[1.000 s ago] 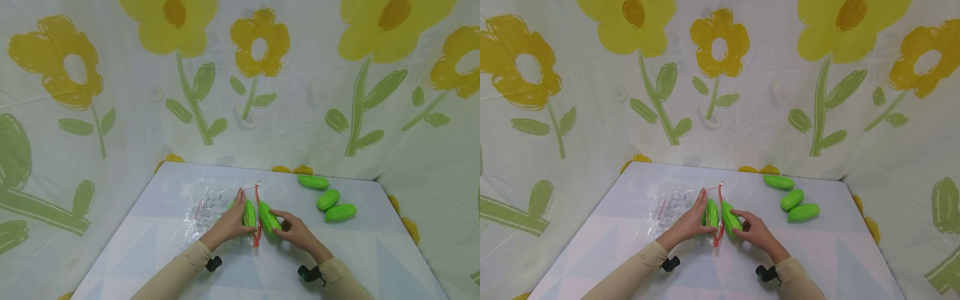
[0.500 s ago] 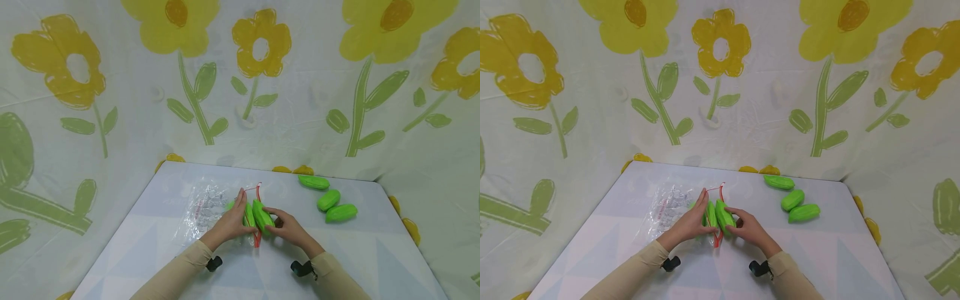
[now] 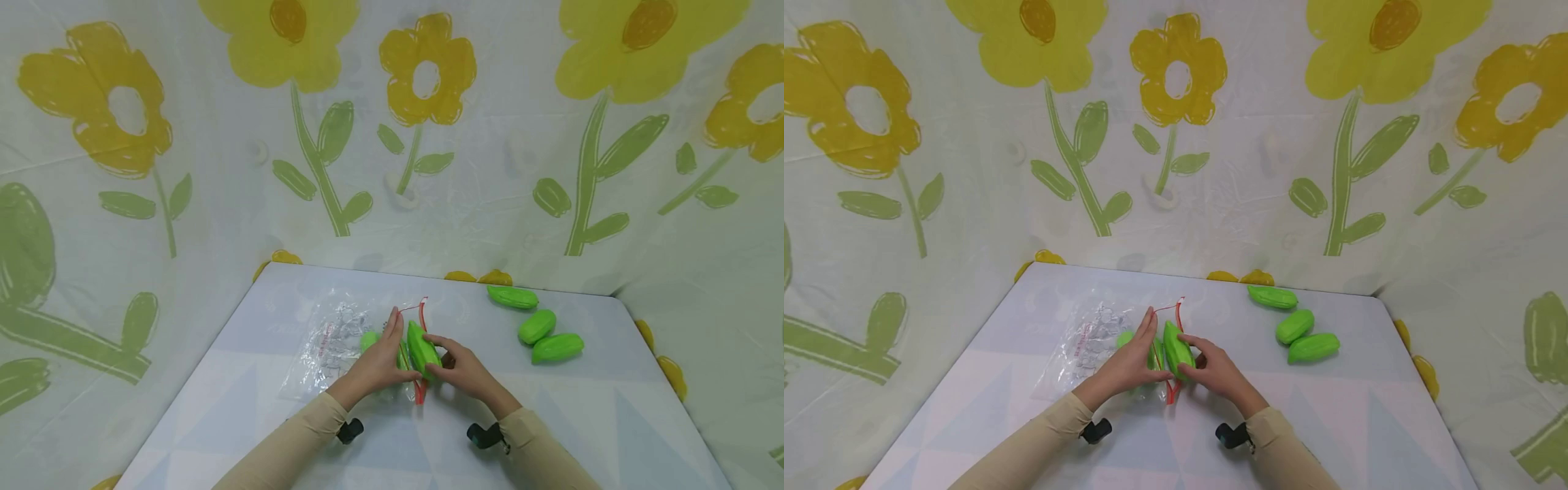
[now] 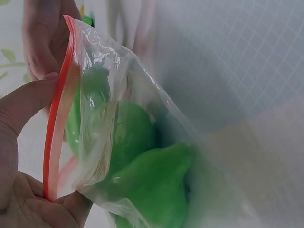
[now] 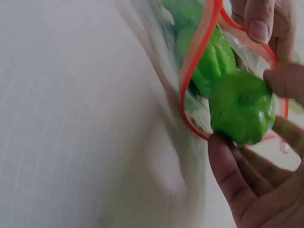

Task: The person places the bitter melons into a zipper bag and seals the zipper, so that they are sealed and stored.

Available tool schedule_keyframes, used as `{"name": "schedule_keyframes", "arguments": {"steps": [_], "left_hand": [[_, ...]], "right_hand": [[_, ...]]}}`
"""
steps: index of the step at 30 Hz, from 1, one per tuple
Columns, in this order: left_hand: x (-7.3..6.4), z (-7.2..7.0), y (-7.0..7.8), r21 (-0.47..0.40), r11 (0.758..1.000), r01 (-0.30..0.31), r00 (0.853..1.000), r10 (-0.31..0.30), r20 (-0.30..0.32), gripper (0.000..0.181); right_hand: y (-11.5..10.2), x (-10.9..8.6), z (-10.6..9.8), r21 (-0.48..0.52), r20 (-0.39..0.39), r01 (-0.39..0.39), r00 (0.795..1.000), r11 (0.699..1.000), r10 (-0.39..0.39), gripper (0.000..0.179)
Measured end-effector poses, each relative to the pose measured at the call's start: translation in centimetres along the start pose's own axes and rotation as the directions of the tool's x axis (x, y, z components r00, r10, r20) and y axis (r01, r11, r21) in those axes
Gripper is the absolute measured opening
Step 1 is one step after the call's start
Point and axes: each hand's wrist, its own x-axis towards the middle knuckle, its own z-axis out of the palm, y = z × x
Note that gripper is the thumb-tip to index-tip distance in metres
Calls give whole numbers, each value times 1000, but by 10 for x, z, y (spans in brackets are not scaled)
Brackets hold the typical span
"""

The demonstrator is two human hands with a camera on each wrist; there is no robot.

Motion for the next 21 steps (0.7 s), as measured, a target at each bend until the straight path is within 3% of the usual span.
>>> {"name": "schedule_keyframes", "arguments": {"steps": [5, 13, 21], "left_hand": [[-1, 1, 1, -8, 1000, -6, 1000, 6, 1, 125], [-3, -1, 3, -28, 1000, -7, 1000, 7, 5, 125], [-3, -1, 4, -32, 999, -10, 1000, 10, 2, 124]], "right_hand": [[0, 5, 6, -10, -45, -33, 998, 999, 32, 65], [-5, 5, 8, -22, -40, 42, 998, 999, -43, 50], [-5, 9, 8, 1, -25, 34, 999, 999, -34, 53]]}}
